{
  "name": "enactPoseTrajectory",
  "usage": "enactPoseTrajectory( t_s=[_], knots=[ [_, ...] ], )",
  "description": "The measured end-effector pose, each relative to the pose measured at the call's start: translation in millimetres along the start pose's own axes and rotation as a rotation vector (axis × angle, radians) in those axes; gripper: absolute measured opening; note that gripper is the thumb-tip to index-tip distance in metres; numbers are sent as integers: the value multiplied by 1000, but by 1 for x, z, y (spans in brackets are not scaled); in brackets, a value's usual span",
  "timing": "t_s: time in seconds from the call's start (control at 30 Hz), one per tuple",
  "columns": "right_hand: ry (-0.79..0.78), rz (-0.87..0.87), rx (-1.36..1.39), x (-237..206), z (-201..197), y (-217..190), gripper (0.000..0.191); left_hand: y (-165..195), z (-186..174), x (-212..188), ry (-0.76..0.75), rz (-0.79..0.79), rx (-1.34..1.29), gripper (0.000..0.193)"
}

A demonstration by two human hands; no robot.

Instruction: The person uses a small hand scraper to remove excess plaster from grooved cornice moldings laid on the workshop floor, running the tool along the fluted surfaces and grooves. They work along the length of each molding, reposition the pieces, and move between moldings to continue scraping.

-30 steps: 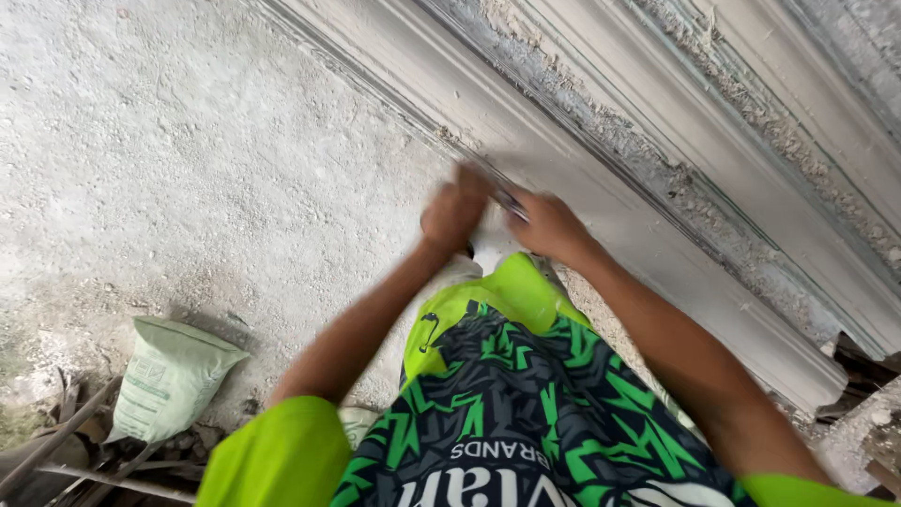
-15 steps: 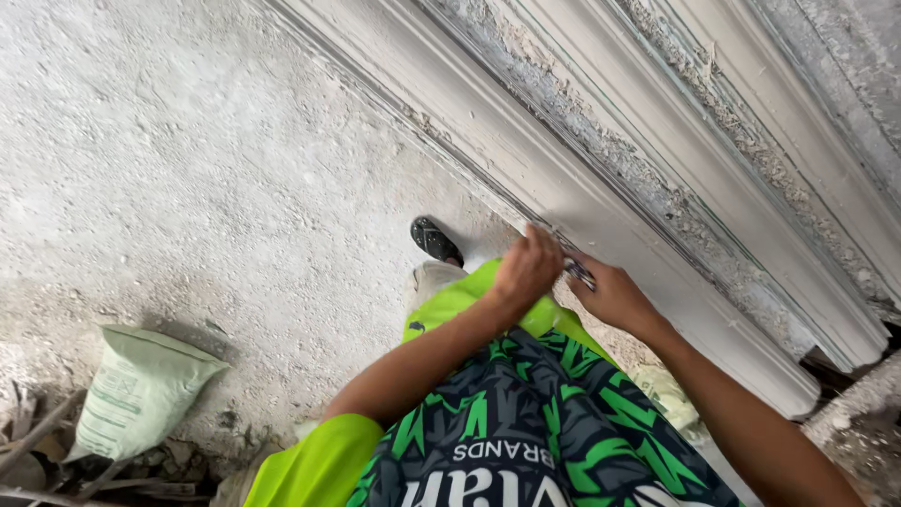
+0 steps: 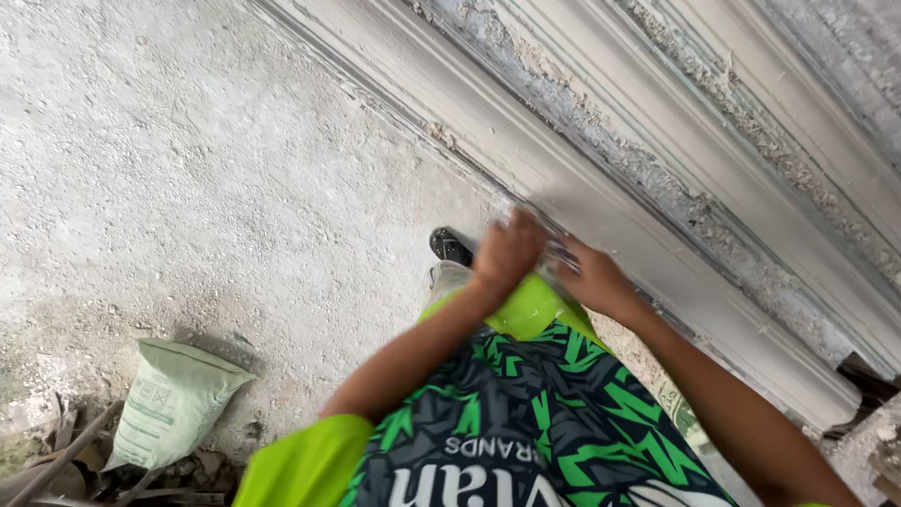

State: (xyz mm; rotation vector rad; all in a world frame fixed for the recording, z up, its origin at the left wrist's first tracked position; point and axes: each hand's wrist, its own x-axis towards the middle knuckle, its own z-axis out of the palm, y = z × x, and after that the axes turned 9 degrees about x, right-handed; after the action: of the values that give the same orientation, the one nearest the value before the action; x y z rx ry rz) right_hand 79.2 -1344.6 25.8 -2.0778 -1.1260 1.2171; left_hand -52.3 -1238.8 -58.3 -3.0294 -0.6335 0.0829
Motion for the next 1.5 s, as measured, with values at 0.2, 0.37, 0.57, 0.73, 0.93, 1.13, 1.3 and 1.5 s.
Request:
enactPoseTrajectory(
  t_s=[0.2,0.37,0.57,0.73,0.93,1.13,1.3,1.5],
  knots=[
    [-59,167,-116,35,6,-15,58,-37,22,1,271,-40,50,34],
    [75,-202,-29,195,86,-126,42,-250,21,8,130,-283,95,15],
    [-54,-114,79,121,40,-87,48,-158,0,8,216,-222,302,31],
    [-80,191,-9,69,19,-68,56,-85,-12,0,109,-88,-41,26],
    [61,-205,88,224,96,-147,43,-290,11,8,32,-205,-60,23],
    [17,-117,122,181,78,-124,49,-245,7,10,-249,-52,21,38],
    [-71,66,-75,90,20,-88,56,-141,-11,-1,-24,112,-322,33],
    [-39,-113,77,208,87,-146,51,-288,18,-2,153,-97,8,32]
  ],
)
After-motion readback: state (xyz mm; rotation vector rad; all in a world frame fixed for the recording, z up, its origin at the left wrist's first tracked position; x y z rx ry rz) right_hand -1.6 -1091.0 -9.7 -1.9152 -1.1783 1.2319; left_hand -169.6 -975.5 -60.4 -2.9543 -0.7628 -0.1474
